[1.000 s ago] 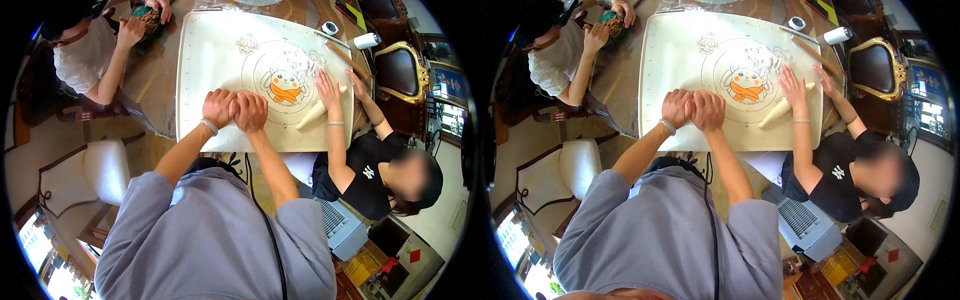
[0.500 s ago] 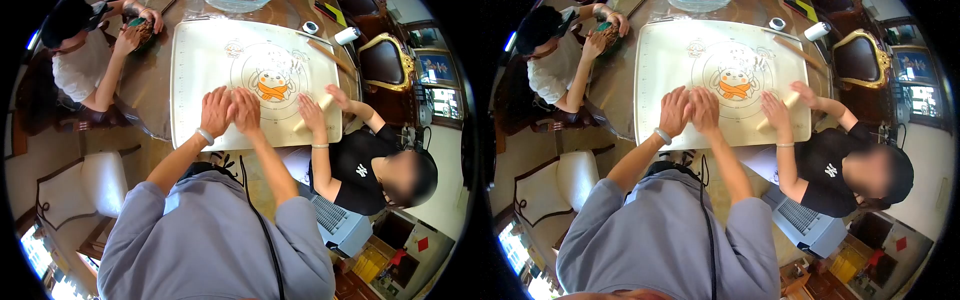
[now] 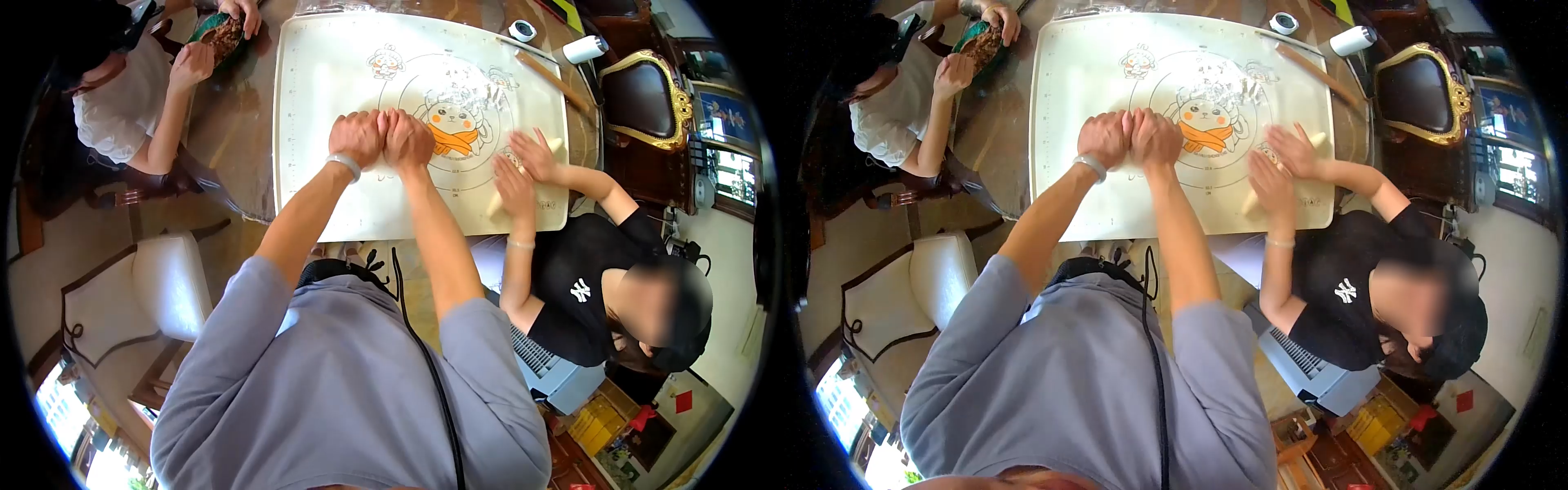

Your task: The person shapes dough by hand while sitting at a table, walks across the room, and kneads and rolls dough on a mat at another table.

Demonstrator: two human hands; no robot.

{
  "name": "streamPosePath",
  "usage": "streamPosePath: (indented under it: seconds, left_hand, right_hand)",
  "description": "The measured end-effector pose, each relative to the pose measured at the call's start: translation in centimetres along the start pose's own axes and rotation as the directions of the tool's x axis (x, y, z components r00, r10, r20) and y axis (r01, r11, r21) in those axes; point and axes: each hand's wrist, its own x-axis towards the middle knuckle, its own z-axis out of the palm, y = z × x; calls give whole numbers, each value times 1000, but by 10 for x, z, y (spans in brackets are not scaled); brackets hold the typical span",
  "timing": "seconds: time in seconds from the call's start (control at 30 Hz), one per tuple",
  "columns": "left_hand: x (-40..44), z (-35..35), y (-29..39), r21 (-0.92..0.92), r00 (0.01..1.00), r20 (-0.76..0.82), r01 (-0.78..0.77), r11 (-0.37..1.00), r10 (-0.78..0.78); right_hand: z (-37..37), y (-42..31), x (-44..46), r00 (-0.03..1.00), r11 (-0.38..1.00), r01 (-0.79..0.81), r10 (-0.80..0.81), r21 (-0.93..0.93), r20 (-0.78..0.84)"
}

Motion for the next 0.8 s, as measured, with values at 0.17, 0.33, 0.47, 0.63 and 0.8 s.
streamPosePath:
  seconds: [0.17, 0.33, 0.47, 0.63, 0.8]
  left_hand:
    - [3, -16, 1, -97, 999, 40, -3, 995, 7]
    - [-33, -56, 0, -114, 833, -444, -419, 901, 330]
    - [-68, -63, -17, -414, 985, -119, -165, 895, 126]
    - [-62, -43, -8, -51, 907, -354, -261, 964, 227]
    - [-52, -15, -19, -47, 941, -231, -265, 963, 248]
  right_hand:
    - [-23, -11, 11, 995, 996, -49, 43, 73, 88]
    - [-68, -41, -8, 962, 938, 226, -171, 263, -214]
    - [-86, -30, -39, 984, 882, -144, 82, 448, 156]
    - [-52, -36, -57, 964, 965, 262, -261, 13, -51]
    - [-27, -30, -61, 988, 975, 153, -149, 160, -38]
